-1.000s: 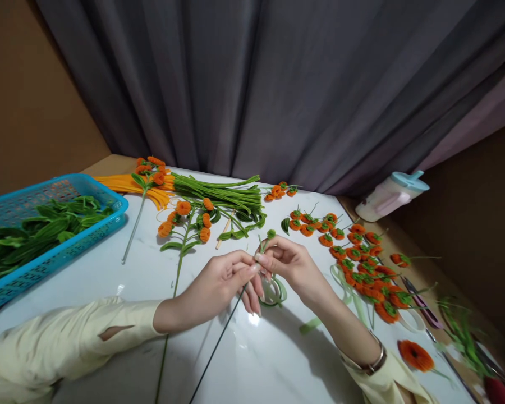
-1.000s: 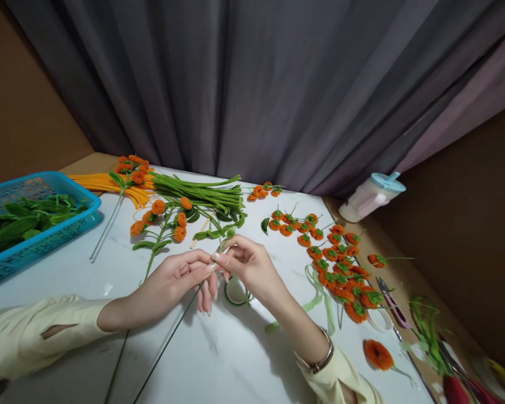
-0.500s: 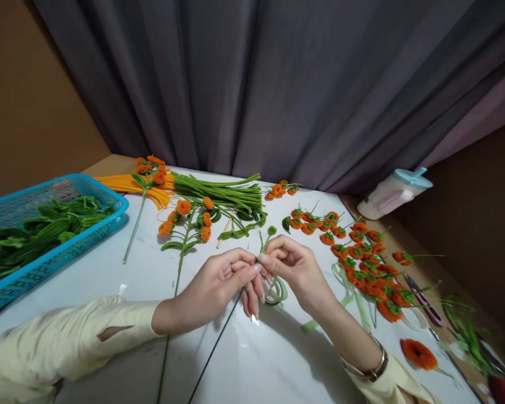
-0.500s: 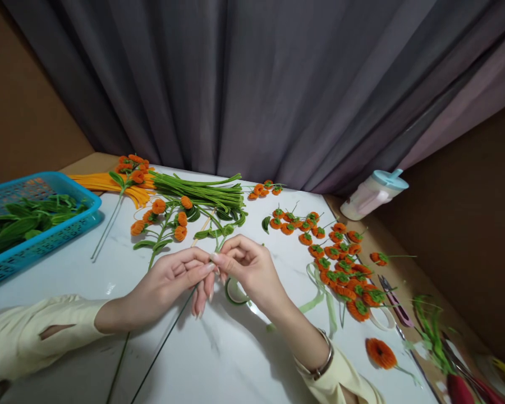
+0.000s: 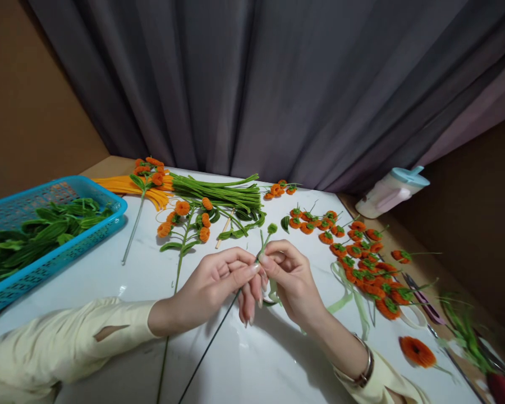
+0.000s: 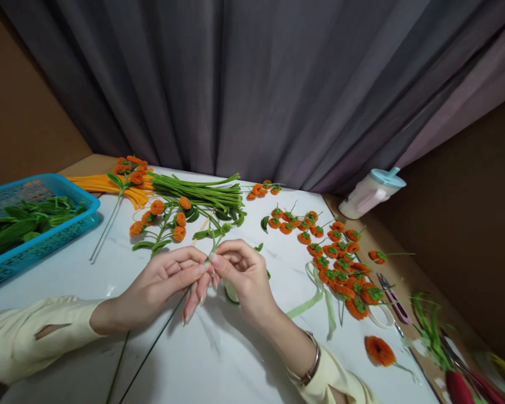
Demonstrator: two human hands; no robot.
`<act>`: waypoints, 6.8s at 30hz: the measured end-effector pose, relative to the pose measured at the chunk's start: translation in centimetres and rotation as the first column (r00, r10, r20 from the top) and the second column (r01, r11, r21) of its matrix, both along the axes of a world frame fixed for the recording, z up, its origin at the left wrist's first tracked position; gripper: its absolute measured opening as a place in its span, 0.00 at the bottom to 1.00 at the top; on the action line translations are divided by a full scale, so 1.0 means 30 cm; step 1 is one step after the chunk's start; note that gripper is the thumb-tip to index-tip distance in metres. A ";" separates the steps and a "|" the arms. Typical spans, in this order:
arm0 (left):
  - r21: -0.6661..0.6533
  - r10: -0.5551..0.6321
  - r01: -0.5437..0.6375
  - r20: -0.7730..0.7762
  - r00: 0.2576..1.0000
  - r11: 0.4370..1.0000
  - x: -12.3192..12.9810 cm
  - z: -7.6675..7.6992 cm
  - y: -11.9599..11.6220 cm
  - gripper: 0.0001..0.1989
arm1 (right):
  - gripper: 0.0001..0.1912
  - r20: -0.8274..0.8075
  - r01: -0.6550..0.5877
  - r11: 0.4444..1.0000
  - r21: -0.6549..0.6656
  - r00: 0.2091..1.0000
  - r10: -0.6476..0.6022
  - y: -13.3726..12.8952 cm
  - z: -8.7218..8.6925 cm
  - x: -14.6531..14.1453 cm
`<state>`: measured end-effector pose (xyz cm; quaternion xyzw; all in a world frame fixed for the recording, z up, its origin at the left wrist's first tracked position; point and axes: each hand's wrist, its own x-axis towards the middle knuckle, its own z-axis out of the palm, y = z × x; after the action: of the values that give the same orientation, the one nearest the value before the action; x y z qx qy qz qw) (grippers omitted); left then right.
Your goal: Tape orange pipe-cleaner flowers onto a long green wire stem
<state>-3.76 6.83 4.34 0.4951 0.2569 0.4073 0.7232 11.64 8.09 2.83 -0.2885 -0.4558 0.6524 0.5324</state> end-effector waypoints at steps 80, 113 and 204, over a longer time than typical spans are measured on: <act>0.129 -0.101 0.159 -0.373 0.922 0.979 -0.023 0.107 0.168 0.08 | 0.09 0.326 -0.053 0.996 -0.069 0.943 0.073 -0.014 0.067 0.028; 0.297 -0.091 0.307 -0.567 0.819 0.904 -0.030 0.140 0.210 0.11 | 0.10 -0.040 -0.365 0.917 -0.158 0.931 0.363 0.028 -0.028 0.018; 0.380 0.261 -0.054 -0.516 0.816 0.923 0.064 0.106 0.224 0.11 | 0.14 0.472 -0.144 0.989 0.023 0.874 0.116 0.081 0.072 0.091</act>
<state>-1.83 13.55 7.53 0.6885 0.4209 0.3434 0.4805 14.36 10.51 4.99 -0.3910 -0.6082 0.5839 0.3691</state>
